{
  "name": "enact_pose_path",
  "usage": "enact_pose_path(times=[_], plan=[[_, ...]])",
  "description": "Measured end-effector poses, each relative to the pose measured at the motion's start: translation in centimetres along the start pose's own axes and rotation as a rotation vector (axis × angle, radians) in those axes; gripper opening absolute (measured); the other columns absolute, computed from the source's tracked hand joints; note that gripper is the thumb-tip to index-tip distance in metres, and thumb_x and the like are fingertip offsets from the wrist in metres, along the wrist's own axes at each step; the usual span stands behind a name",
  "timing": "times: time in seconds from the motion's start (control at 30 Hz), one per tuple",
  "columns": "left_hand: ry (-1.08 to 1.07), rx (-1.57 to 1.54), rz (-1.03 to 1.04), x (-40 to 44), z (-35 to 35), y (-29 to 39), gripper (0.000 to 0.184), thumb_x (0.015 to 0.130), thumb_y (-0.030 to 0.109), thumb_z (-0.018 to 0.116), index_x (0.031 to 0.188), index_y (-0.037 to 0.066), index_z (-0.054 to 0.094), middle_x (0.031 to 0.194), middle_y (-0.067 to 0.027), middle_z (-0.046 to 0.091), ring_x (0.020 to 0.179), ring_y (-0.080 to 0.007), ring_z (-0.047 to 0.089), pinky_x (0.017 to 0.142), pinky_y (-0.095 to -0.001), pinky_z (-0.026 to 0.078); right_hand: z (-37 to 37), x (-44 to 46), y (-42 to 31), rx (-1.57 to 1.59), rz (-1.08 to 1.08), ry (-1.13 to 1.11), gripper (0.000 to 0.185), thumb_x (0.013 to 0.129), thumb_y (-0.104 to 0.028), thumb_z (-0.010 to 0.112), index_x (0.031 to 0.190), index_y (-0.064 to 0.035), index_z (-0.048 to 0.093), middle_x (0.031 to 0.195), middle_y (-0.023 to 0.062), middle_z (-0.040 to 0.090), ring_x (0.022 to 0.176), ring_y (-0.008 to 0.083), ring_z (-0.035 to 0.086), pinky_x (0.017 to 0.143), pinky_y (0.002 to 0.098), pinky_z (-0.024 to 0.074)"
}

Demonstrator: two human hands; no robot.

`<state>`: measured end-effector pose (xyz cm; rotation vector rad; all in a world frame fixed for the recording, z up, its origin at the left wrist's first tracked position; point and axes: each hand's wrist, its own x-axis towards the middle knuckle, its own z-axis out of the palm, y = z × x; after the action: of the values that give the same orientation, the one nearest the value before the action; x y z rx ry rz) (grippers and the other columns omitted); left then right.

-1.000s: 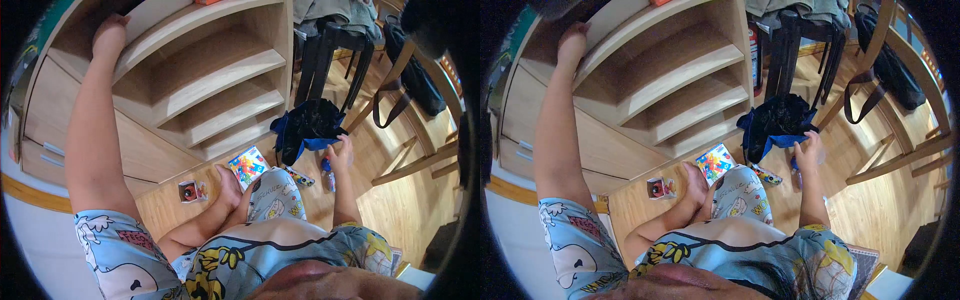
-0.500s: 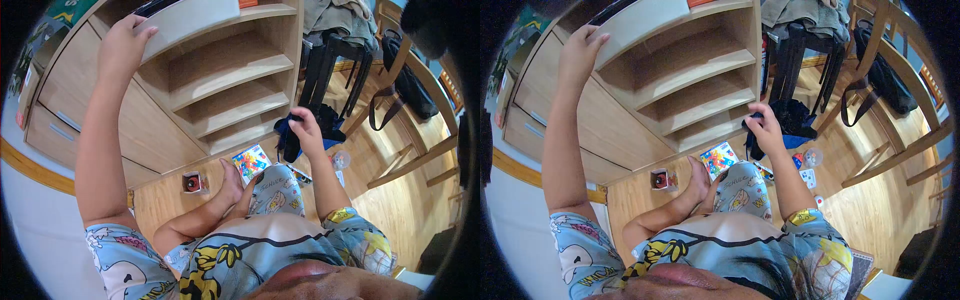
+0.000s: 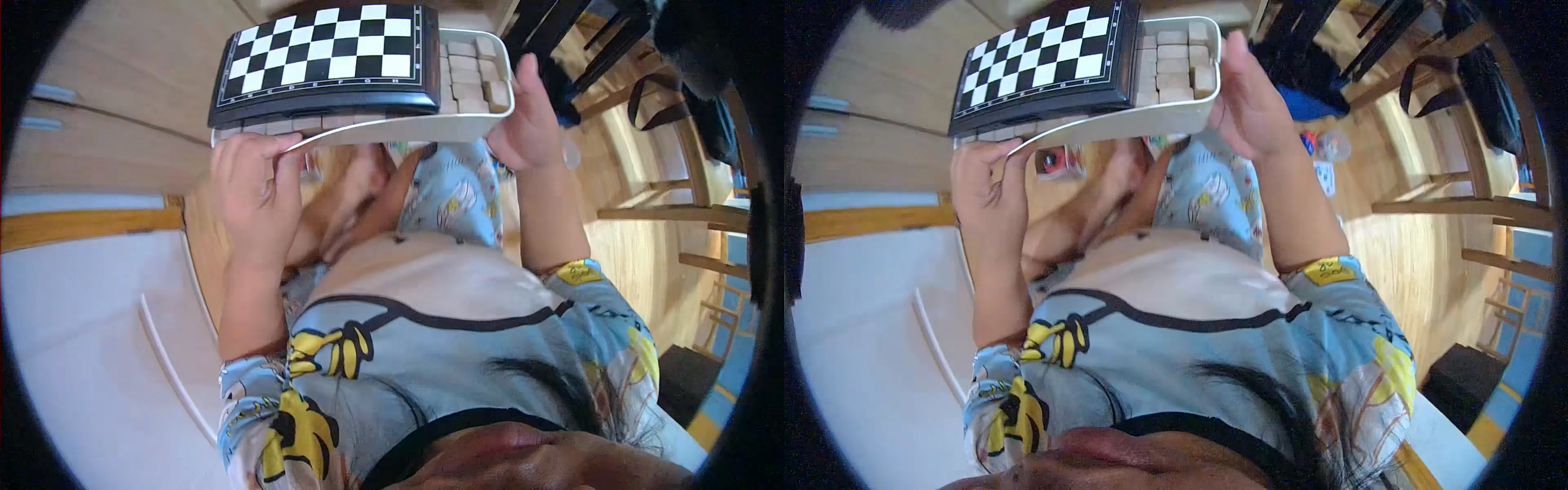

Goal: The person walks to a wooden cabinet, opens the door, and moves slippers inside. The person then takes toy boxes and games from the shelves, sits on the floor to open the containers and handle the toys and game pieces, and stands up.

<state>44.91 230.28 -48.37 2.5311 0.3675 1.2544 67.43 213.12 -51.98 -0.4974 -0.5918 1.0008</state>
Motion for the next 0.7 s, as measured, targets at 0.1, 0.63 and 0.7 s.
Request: enact_pose_path(times=[0.1,0.63,0.7], plan=[[-0.029,-0.002,0.048,-5.8,1.8,-2.9,0.014,0.069,-0.002,0.066,0.079,0.008,0.065,0.073,-0.0081,0.057,0.071,-0.0269,0.054,0.064,-0.0357,0.042,-3.2,-0.4,4.5,-0.147,0.250,0.165,0.056,0.096,-0.048,0.037,0.127,-0.0020,0.047,0.123,0.0116,0.057,0.112,0.0212,0.056,0.097,0.0368,0.0434],[-0.316,0.135,-0.167,-20.9,7.2,-7.4,0.019,0.079,0.011,0.058,0.096,0.010,0.065,0.087,-0.0067,0.061,0.081,-0.0287,0.057,0.070,-0.0376,0.048,-14.1,6.2,17.6,-0.512,0.678,0.004,0.045,0.094,-0.037,0.051,0.126,-0.0053,0.048,0.113,0.0082,0.061,0.097,0.0154,0.062,0.085,0.0304,0.0503],[-0.500,0.086,-0.222,-20.5,7.5,-6.6,0.029,0.080,0.002,0.051,0.107,0.006,0.062,0.100,-0.0133,0.061,0.089,-0.0325,0.058,0.079,-0.0399,0.048,-15.6,7.0,17.9,-0.469,0.732,0.060,0.042,0.094,-0.038,0.050,0.122,-0.0061,0.052,0.109,0.0083,0.064,0.092,0.0160,0.064,0.080,0.0319,0.0531]])
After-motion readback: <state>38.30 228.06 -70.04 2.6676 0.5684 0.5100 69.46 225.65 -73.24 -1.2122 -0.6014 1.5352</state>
